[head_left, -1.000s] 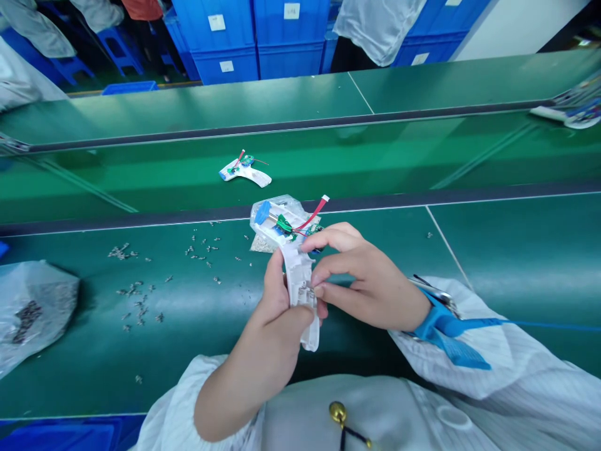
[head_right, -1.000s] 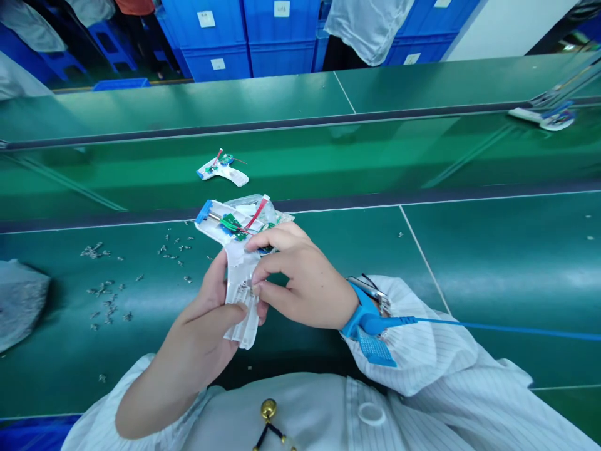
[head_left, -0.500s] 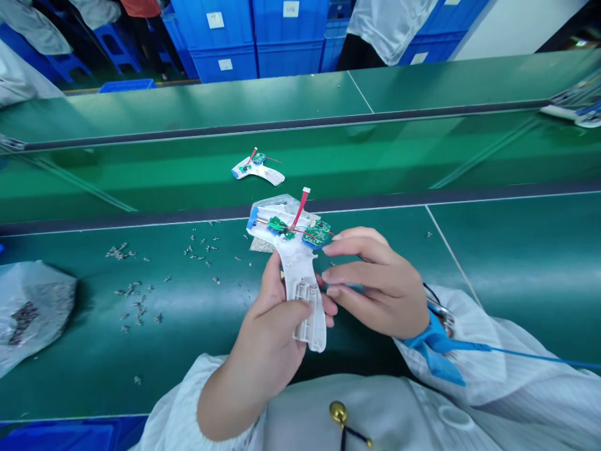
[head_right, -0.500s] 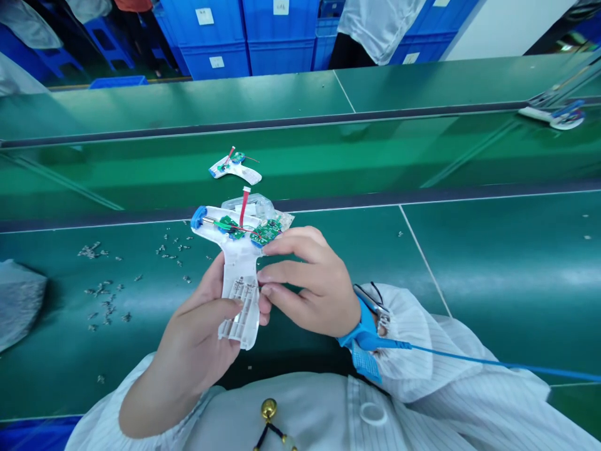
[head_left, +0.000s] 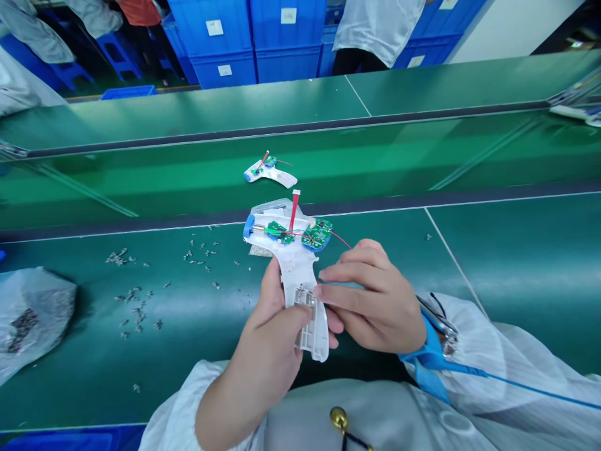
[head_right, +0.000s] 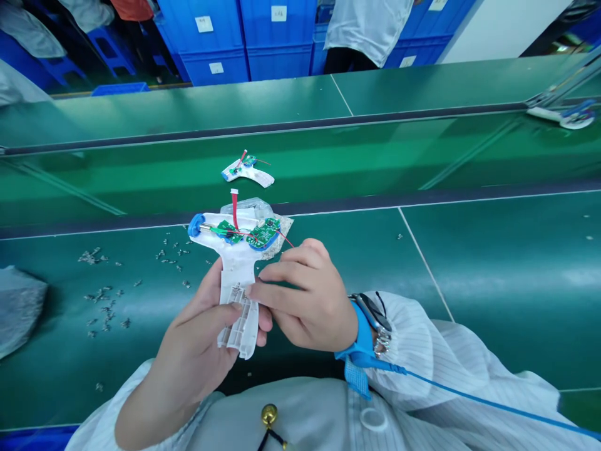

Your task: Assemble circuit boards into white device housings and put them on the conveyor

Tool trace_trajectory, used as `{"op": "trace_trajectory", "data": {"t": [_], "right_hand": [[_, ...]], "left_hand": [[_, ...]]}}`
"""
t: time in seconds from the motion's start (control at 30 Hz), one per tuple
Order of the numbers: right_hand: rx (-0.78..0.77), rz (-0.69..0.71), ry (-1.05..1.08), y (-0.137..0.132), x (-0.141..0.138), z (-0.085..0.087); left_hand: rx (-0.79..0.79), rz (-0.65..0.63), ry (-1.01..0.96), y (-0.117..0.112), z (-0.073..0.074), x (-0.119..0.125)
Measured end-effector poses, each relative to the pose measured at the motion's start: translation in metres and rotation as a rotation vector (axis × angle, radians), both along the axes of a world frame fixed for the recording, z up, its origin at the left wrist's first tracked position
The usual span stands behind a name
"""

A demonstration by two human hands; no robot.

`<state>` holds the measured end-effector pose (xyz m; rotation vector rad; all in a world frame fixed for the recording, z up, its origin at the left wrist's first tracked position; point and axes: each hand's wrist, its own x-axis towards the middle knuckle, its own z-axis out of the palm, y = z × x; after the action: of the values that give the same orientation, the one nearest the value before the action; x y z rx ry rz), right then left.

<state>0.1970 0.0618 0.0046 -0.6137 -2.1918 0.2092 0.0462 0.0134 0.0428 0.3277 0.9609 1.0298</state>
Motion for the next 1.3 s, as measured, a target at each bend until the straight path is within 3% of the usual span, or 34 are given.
{"op": "trace_trajectory", "data": {"t": [0.4, 0.63, 0.7, 0.77, 0.87, 0.97, 1.03, 1.17, 1.3], "right_hand": [[-0.052, 0.034, -0.005, -0.001, -0.002, -0.002], [-0.119, 0.021, -0.121, -0.005, 0.001, -0.005], [-0.166, 0.084, -0.08, 0.014, 0.003, -0.009], [-0.218, 0.048, 0.015, 0.051, 0.004, -0.014], [-0.454, -0.427, 0.005, 0.126, -0.001, -0.027], [-0.575, -0.531, -0.093, 0.192, -0.016, -0.045], [-0.623, -0.569, -0.173, 0.219, -0.027, -0.06], [-0.69, -0.574, -0.331, 0.239, -0.041, -0.081], [-0.698, -0.568, -0.397, 0.222, -0.017, -0.075]], "left_hand": [[0.004, -0.027, 0.055, -0.002, -0.003, 0.0], [-0.011, -0.032, 0.096, 0.002, -0.014, -0.006], [0.0, -0.026, 0.108, 0.004, -0.017, -0.011], [0.026, -0.01, 0.128, 0.005, -0.019, -0.016], [0.051, 0.006, 0.137, 0.005, -0.019, -0.022], [0.039, 0.013, 0.149, 0.004, -0.016, -0.025], [0.048, 0.025, 0.161, 0.003, -0.014, -0.025], [0.076, 0.046, 0.177, 0.003, -0.013, -0.026], [0.105, 0.061, 0.171, 0.001, -0.016, -0.031]]}}
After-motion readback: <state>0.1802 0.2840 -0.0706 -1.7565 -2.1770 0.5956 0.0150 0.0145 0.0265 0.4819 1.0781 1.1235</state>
